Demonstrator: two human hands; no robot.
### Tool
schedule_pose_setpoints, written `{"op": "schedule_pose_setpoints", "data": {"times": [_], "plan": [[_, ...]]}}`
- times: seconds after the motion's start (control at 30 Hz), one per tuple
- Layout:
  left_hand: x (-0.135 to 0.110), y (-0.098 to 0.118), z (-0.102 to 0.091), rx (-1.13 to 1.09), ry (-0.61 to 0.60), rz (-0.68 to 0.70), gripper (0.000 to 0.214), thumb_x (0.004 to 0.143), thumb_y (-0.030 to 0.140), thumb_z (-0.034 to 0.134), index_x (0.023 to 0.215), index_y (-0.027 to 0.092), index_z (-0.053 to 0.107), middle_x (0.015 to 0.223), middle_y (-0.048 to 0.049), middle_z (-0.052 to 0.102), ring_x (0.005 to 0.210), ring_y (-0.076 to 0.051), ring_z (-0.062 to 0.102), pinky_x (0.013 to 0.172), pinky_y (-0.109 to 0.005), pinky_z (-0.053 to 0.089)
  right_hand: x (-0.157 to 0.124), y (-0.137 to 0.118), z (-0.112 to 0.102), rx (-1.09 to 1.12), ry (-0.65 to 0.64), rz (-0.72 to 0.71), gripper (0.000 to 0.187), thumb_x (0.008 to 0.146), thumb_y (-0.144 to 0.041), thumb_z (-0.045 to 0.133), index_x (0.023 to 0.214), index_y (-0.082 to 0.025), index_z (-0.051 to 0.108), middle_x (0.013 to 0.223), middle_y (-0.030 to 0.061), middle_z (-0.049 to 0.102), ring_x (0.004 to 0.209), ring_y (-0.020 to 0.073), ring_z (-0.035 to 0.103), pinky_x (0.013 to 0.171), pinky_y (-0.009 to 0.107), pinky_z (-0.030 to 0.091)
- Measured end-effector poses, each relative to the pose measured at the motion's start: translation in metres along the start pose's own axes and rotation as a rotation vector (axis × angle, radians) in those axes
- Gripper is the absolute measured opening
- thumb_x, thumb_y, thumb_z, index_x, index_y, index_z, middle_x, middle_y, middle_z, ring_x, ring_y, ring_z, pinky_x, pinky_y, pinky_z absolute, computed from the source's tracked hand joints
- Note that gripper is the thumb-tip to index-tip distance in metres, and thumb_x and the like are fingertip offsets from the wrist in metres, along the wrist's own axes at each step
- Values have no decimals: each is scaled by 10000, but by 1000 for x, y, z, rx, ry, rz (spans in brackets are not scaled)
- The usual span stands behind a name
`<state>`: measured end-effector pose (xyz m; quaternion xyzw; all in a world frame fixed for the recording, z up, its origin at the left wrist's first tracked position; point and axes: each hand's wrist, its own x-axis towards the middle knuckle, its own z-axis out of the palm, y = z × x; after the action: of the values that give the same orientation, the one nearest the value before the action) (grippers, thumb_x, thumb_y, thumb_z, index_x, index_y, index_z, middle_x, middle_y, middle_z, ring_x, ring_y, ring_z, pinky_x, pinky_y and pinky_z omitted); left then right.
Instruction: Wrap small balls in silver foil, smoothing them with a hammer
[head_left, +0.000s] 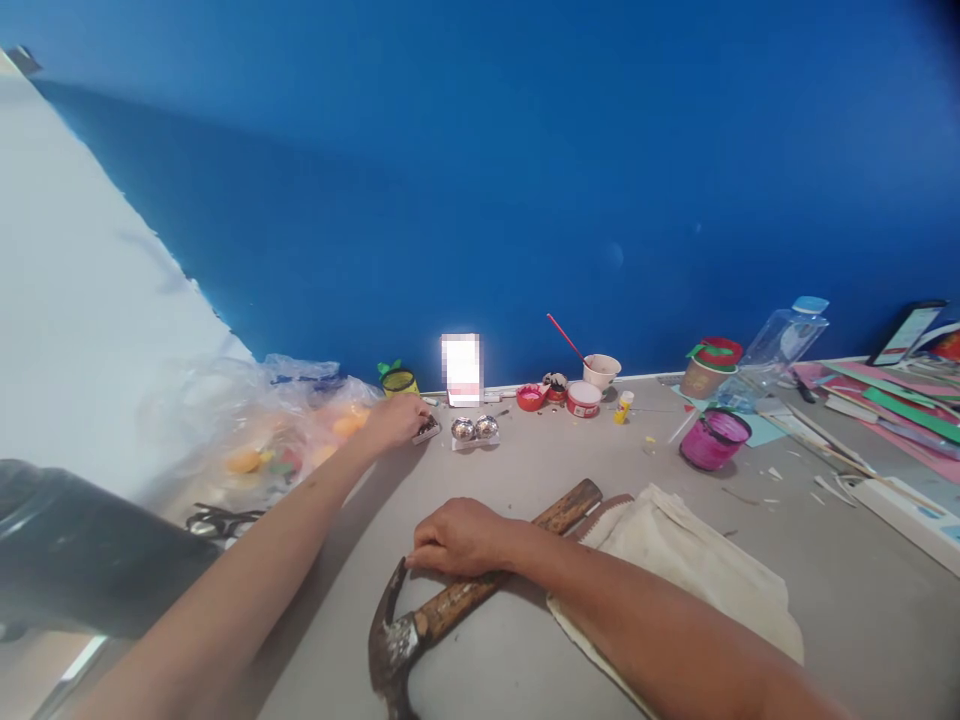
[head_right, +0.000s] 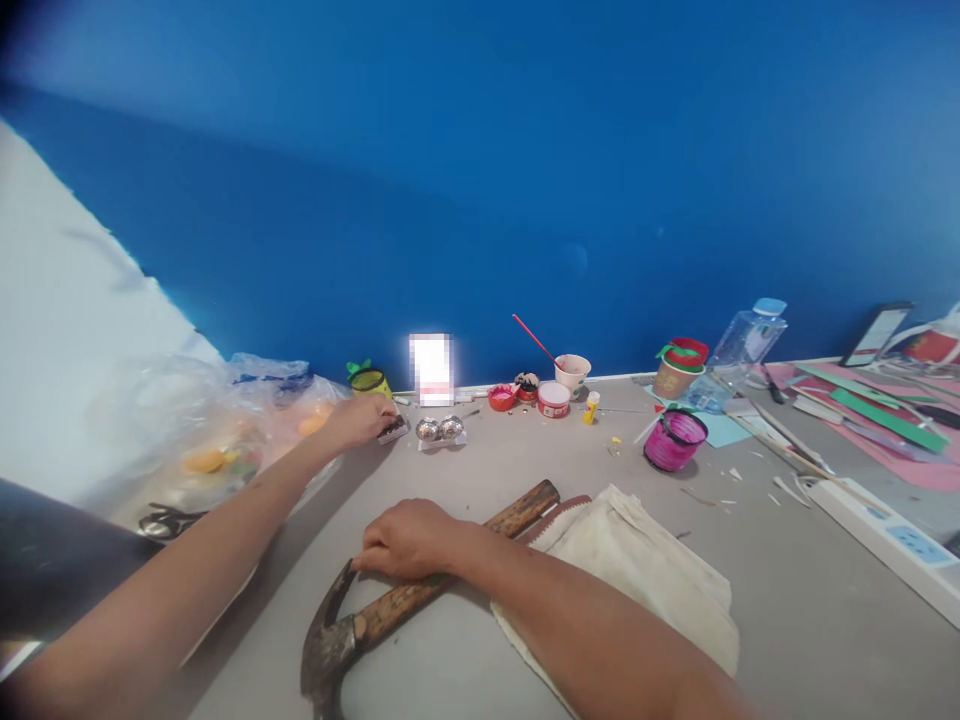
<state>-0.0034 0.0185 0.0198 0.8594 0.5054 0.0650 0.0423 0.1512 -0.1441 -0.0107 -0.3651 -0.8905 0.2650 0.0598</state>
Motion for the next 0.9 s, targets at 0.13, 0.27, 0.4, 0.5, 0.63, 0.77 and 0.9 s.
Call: {"op": "schedule_pose_setpoints", "data": {"times": [0.13, 0.27, 0.4, 0.5, 0.63, 0.77, 0.9], "plan": [[-7, 7, -11, -84, 64, -21, 219, 781, 274, 526, 635, 205, 674, 797, -84, 729, 747, -219, 621, 626, -277, 386, -1, -1, -1, -4, 3, 7, 320, 992, -431, 592, 836, -195, 743, 856, 17, 746, 775, 149, 593, 597, 256, 281], [-39, 19, -24, -176, 121, -32, 241, 805, 299, 496, 680, 211, 682, 796, -52, 741, 755, -207, 641, 663, -278, 416, -2, 3, 2, 169, 36, 7, 288, 956, -369, 647, 754, -169, 698, 766, 7, 704, 717, 130, 584, 595, 237, 314], [-98, 33, -24, -530, 125, -148, 249, 785, 408, 585, 764, 203, 726, 648, -10, 689, 621, -185, 606, 632, -278, 448, 3, 14, 6, 768, 41, 120, 307, 978, -374, 596, 778, -149, 655, 657, -22, 637, 533, 82, 562, 547, 202, 420], [-134, 42, -12, -658, 134, -253, 238, 773, 413, 613, 753, 206, 729, 574, 13, 644, 570, -173, 571, 590, -275, 434, 6, 23, 8, 1021, 129, 128, 400, 955, -524, 609, 847, -141, 646, 659, -16, 641, 479, 75, 559, 488, 194, 445], [-151, 54, 6, -765, 106, -258, 218, 787, 362, 585, 709, 214, 724, 655, 2, 698, 638, -184, 614, 607, -274, 457, 8, 29, 11, 1060, 204, 94, 602, 867, -738, 586, 849, -138, 641, 657, 1, 646, 475, 79, 567, 429, 177, 416], [-154, 65, 14, -826, 101, -240, 196, 797, 316, 561, 713, 221, 710, 680, 7, 713, 674, -186, 630, 643, -271, 478, 6, 29, 13, 1033, 204, 107, 629, 852, -763, 581, 806, -137, 626, 646, 2, 639, 469, 77, 569, 420, 174, 407], [-159, 68, 18, -807, 156, -247, 211, 821, 363, 572, 701, 215, 661, 664, 4, 684, 645, -180, 593, 588, -266, 447, 6, 27, 14, 995, 196, 154, 508, 911, -637, 604, 792, -143, 624, 627, -7, 640, 458, 78, 562, 427, 183, 412]]}}
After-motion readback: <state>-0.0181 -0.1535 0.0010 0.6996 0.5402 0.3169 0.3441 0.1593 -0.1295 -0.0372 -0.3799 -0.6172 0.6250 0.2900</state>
